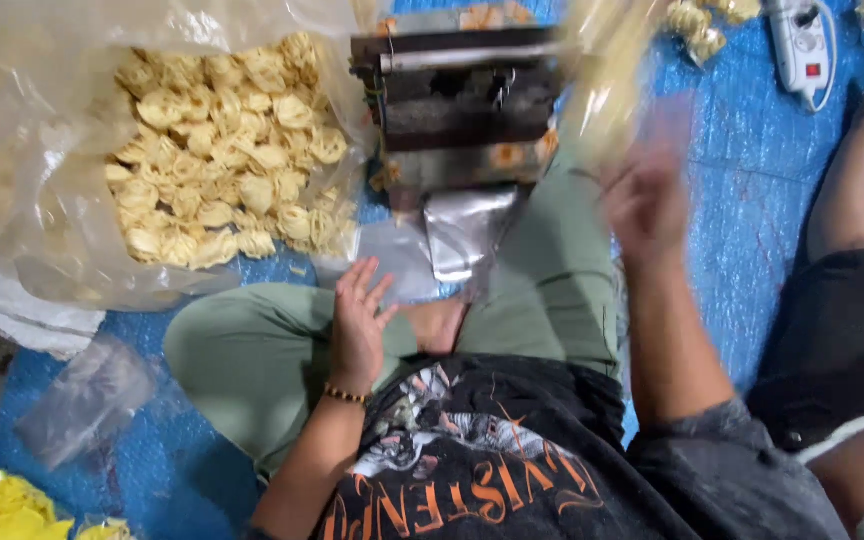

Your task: Manually filling small plastic bags with snacks from a large bulk bag and sealing them with a heat sealer.

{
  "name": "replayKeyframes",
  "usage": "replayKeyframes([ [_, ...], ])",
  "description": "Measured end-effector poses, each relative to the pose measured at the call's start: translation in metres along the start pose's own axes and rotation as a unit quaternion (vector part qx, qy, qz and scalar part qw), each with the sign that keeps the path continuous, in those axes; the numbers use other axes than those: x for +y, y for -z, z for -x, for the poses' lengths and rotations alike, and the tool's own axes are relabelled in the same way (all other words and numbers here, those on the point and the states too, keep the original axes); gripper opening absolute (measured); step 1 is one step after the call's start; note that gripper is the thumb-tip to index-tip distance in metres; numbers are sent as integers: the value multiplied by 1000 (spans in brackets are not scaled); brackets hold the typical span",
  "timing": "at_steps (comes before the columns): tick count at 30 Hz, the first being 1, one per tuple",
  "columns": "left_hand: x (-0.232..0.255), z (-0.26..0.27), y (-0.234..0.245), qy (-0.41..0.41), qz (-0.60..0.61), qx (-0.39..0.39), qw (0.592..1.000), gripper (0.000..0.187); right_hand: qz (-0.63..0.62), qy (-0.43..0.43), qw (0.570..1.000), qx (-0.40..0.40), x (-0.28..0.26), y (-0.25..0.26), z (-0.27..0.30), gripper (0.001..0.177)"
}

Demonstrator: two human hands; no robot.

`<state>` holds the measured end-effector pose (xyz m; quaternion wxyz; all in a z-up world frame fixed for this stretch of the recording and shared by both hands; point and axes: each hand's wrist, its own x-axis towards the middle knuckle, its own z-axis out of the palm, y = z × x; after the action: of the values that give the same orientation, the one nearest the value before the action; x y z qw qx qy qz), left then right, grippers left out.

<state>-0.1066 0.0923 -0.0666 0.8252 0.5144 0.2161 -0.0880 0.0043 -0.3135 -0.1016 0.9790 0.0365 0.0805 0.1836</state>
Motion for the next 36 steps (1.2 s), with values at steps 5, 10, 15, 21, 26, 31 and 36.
replayKeyframes([
  [5, -24, -23, 9, 15, -148, -32, 988, 63, 439, 297, 845, 69, 47, -75, -5, 61],
  [10, -87, -75, 26, -23, -230, -28, 972, 42, 783, 165, 593, 95, 88, 11, 5, 27],
  [15, -107, -136, 7, -107, -459, -50, 880, 64, 899, 161, 406, -8, 123, 12, 15, 28],
  [21, -108, -137, -8, -17, -542, -5, 840, 51, 899, 226, 346, 147, 36, 41, 74, 23],
  [26, -115, -157, -30, -47, -447, 121, 885, 72, 952, 44, 166, 254, 10, 109, 144, 43],
  [31, -217, -257, 46, -3, -391, 110, 914, 53, 799, -91, 405, 435, 11, 212, 183, 77],
  [36, -185, -233, 68, 66, -195, 14, 979, 48, 835, -138, 337, 413, 20, 242, 179, 53],
])
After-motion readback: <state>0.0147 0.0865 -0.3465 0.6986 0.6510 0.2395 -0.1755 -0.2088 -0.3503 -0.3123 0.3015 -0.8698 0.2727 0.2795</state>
